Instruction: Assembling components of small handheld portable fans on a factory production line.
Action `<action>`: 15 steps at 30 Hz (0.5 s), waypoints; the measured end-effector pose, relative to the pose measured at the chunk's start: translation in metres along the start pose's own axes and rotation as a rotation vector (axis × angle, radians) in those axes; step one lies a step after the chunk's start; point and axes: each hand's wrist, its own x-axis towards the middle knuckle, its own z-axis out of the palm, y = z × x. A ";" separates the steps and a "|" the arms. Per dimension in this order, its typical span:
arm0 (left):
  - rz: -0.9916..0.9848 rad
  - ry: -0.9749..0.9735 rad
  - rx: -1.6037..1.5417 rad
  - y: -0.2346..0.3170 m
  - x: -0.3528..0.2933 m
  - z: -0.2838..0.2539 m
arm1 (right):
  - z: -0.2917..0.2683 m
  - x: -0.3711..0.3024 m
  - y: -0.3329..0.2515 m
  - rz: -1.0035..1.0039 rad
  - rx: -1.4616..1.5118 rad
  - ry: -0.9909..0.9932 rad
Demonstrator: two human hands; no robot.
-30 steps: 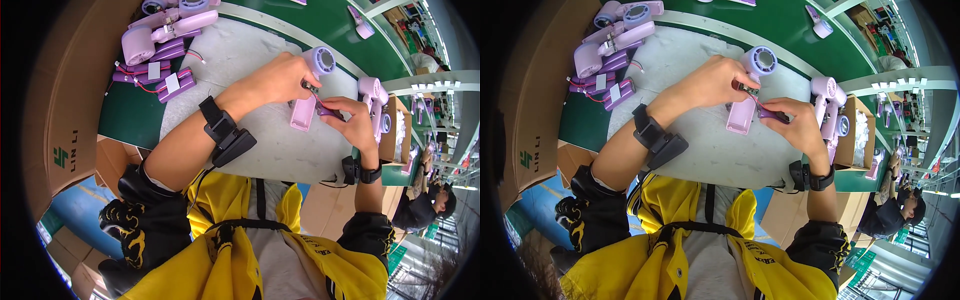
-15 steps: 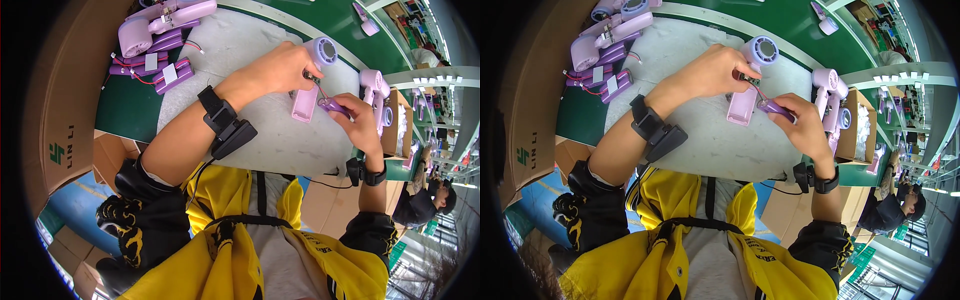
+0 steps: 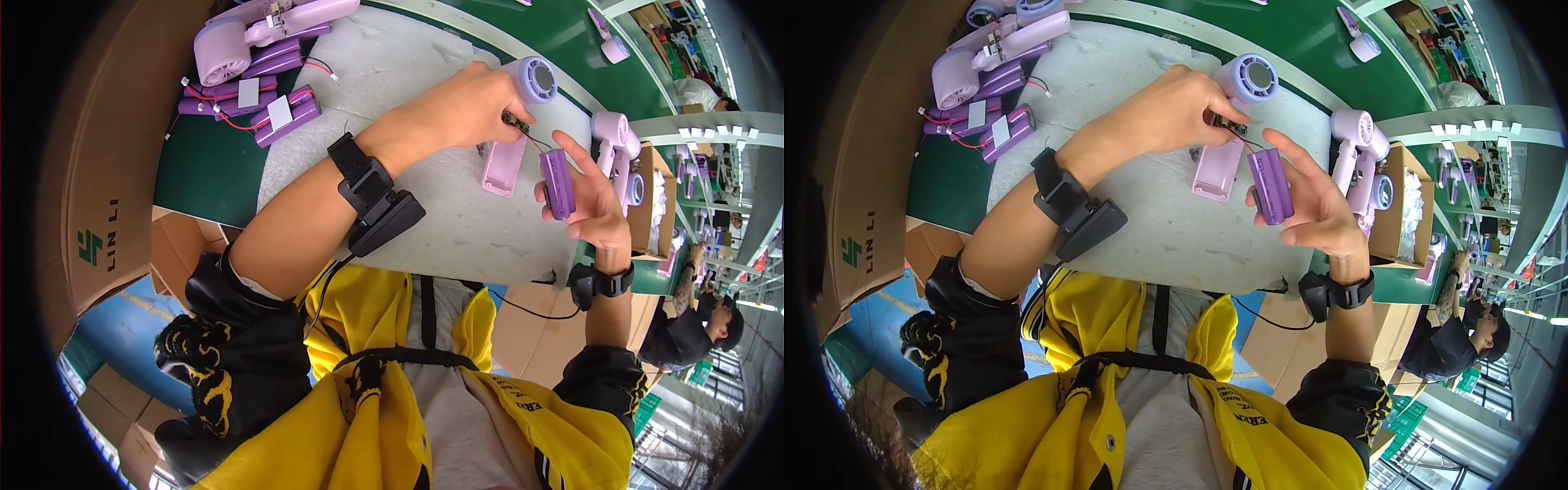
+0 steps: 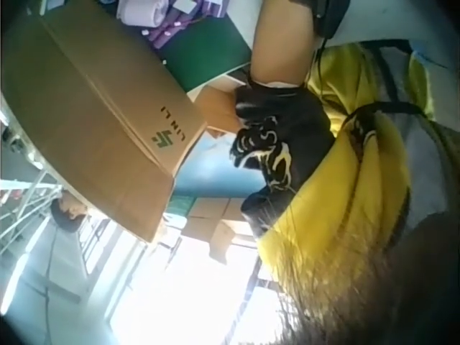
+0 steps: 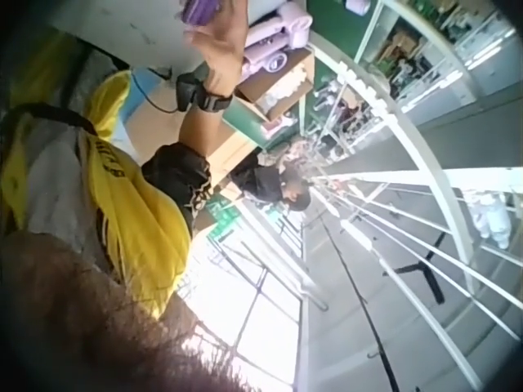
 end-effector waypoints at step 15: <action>0.029 0.044 0.018 0.002 -0.002 0.002 | -0.011 0.009 0.001 -0.040 -0.356 0.112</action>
